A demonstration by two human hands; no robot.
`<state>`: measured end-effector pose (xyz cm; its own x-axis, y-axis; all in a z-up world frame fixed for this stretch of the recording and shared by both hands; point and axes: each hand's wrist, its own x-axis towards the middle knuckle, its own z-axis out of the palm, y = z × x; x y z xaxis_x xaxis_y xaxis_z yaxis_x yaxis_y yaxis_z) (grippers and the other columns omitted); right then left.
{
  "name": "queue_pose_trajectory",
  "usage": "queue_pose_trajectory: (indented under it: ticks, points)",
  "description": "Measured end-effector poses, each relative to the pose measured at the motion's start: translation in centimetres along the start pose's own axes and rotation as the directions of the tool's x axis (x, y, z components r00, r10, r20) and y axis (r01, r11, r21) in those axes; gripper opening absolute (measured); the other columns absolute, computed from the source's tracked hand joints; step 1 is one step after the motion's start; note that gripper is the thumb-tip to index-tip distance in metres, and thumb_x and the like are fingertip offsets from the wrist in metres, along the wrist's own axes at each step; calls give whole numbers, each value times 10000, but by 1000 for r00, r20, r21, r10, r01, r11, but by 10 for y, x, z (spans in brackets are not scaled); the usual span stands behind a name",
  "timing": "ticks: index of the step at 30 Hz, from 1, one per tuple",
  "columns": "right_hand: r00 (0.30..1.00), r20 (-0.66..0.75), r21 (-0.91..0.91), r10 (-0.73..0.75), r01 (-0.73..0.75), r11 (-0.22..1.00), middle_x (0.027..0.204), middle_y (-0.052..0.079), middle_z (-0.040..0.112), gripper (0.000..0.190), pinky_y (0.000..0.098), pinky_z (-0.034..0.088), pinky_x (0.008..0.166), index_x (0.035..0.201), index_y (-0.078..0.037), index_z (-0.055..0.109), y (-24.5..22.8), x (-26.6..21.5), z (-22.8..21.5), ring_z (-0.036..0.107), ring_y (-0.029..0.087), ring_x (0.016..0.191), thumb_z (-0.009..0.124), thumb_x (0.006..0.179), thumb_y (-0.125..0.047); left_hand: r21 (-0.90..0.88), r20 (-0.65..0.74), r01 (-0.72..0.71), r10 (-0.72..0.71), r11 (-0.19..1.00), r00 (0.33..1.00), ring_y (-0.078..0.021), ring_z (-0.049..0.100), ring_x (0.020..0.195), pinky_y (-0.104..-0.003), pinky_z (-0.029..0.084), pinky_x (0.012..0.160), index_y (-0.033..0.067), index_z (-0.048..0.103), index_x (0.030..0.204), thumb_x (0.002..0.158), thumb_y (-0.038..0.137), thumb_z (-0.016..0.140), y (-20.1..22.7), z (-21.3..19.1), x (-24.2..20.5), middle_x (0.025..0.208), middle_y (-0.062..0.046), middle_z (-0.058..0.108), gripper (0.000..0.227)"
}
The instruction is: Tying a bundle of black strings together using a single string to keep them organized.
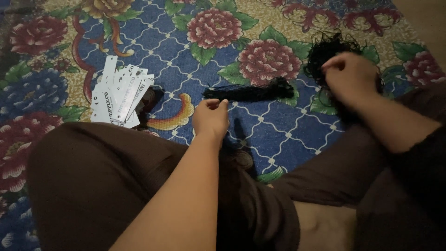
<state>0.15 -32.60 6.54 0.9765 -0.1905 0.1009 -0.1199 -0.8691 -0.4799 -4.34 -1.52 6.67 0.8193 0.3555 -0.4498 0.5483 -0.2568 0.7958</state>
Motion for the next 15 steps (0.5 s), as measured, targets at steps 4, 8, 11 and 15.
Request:
queue_pose_trajectory:
  ticks: [4,8,11,15]
  points:
    - [949,2,-108,-314,313,944,762,120,728,258,355,486,523,1098,-19,798,12,19,-2,599,235,522,619,913,0,-32,13,26,-26,999,1000,-170,711,862,-294,593,756,92,646,1271,950,280,636,5,-3,-6,1157,-48,698,372]
    - [957,117,-278,-267,289,916,1013,191,656,190,442,539,640,1103,-59,801,21,27,16,578,290,592,764,933,-137,-5,-51,-7,7,1000,999,-172,712,778,-301,590,721,88,683,1236,914,286,671,-5,0,4,1116,-45,726,378]
    - [969,93,-362,-227,246,899,1442,256,569,191,509,519,933,1085,-138,824,23,27,27,563,408,1251,758,942,-246,-123,-11,19,-20,992,1000,-157,654,619,-294,557,651,73,654,1269,908,246,658,-1,-5,-4,1123,-49,694,399]
    - [966,-22,-258,-257,243,935,1161,205,626,96,482,522,840,982,-133,831,26,22,20,600,366,1010,803,938,-214,-87,-16,12,-13,996,1000,-152,668,624,-288,559,647,73,657,1261,917,253,658,-1,-3,-3,1120,-44,700,388]
